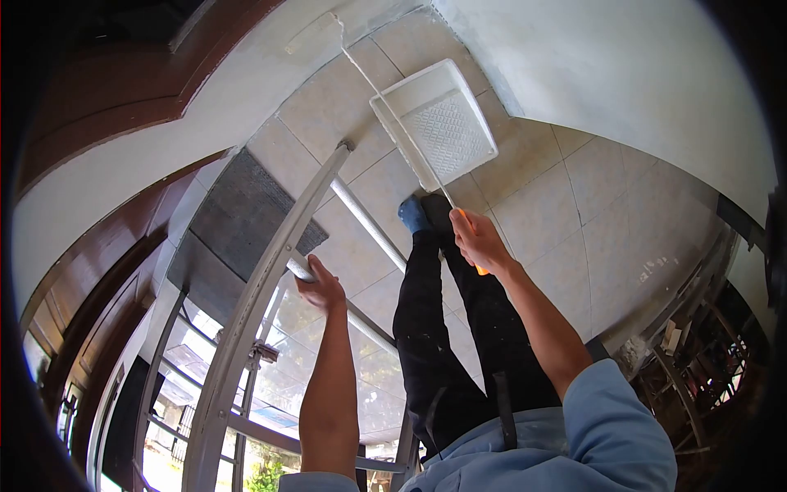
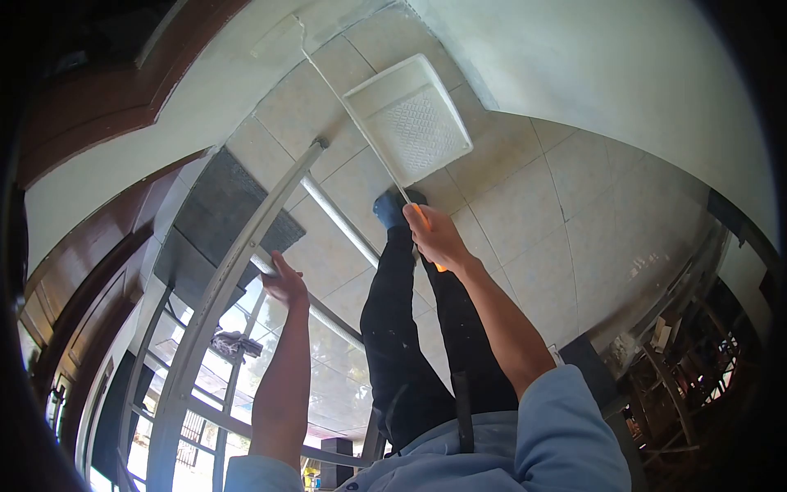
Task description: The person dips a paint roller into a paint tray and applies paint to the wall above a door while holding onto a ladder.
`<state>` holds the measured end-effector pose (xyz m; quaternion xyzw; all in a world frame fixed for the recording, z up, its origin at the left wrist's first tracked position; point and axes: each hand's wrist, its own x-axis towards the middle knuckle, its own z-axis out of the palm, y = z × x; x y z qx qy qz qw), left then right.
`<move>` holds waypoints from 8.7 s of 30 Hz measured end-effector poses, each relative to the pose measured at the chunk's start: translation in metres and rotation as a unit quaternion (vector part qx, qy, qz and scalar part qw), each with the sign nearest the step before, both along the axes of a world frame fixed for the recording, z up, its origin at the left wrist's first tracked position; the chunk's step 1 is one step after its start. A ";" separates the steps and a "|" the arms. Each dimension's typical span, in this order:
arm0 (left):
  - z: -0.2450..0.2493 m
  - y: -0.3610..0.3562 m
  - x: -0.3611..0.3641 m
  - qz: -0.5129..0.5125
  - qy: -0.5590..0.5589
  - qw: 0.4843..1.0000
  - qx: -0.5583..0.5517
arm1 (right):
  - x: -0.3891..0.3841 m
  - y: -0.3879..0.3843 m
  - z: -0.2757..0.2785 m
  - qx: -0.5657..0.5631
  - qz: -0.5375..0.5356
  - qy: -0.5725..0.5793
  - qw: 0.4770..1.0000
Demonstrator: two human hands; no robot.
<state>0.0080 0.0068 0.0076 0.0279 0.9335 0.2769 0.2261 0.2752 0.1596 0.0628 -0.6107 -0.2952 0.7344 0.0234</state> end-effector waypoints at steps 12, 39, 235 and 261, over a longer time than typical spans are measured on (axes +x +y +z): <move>0.002 0.003 0.001 -0.013 0.021 1.000 -0.003 | -0.025 0.026 -0.049 0.022 0.017 -0.037 0.999; 0.007 0.008 0.002 -0.007 0.032 0.999 0.001 | -0.046 0.034 -0.068 -0.002 -0.003 -0.037 0.999; 0.007 0.005 0.001 -0.015 -0.007 1.000 -0.007 | -0.041 0.072 0.091 -0.044 -0.005 -0.008 0.999; -0.003 -0.001 0.000 -0.010 0.035 0.999 -0.019 | 0.088 -0.035 0.026 0.009 0.103 -0.251 0.962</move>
